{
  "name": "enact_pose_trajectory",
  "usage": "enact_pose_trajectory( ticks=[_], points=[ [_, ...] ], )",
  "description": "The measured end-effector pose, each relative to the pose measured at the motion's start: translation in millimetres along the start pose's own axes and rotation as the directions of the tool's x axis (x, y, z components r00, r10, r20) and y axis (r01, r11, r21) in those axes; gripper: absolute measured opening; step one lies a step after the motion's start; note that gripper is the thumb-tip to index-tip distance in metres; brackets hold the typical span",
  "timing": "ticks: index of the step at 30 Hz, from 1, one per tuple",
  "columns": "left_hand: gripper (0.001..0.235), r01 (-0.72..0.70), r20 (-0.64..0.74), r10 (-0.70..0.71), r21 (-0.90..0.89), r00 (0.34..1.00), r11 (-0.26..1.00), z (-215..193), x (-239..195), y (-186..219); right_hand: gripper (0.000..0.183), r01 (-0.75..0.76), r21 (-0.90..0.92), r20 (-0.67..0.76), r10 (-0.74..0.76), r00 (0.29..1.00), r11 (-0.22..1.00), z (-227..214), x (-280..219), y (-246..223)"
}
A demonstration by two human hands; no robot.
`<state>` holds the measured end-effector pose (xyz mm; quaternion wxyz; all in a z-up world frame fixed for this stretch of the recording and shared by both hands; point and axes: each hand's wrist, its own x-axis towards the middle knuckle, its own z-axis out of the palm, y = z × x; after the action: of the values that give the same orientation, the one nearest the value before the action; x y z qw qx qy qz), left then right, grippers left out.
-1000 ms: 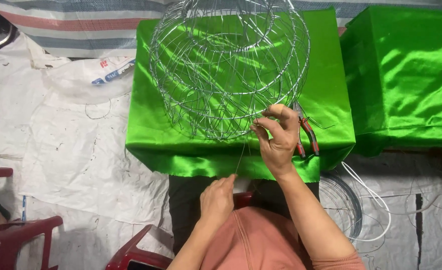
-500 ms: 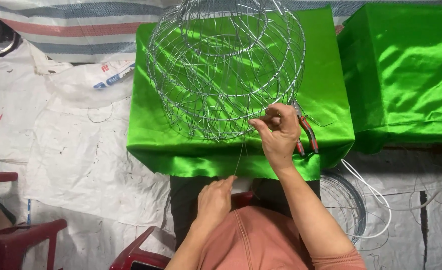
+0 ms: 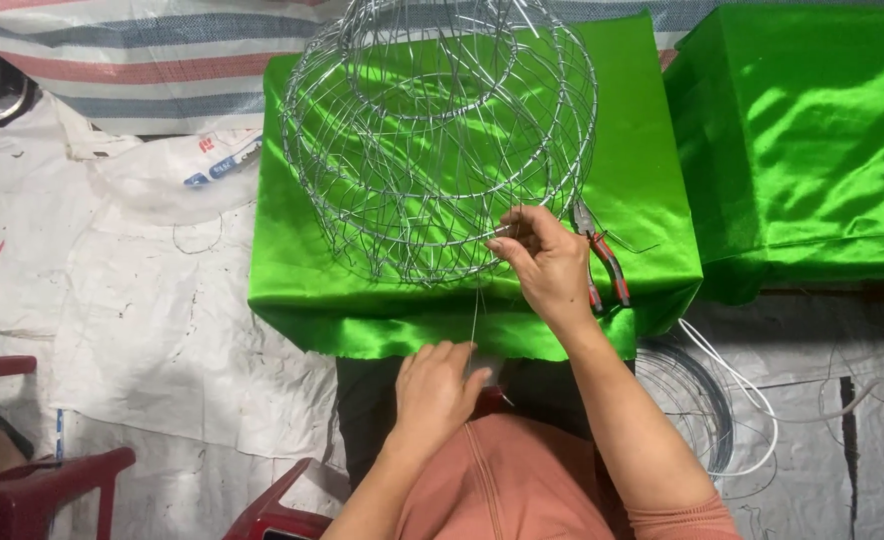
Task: Fabricating a wire frame by wrapping thin wire around a structure and cutting it with pliers.
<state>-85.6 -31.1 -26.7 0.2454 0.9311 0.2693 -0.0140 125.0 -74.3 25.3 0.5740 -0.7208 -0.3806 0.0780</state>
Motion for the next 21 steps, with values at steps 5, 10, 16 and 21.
enact_pose_trajectory(
  ticks=[5,10,16,21],
  points=[
    [0.059,-0.169,-0.167,0.185,0.110,0.968,0.980,-59,20,24,0.020,-0.127,0.144,-0.012,0.130,0.991,0.981,3,1,6],
    [0.044,-0.175,-0.595,0.358,0.344,0.720,0.922,-65,70,30,0.019,-0.108,0.161,0.005,0.109,0.994,0.981,3,5,5],
    [0.037,-0.072,-0.727,0.432,0.470,0.534,0.880,-58,99,26,0.016,-0.074,0.102,0.024,0.072,0.997,0.992,-2,9,-2],
    [0.038,-0.134,-0.799,0.348,0.326,0.490,0.936,-49,99,19,0.015,-0.087,0.092,0.095,0.078,0.992,0.992,-5,9,-7]
  ],
)
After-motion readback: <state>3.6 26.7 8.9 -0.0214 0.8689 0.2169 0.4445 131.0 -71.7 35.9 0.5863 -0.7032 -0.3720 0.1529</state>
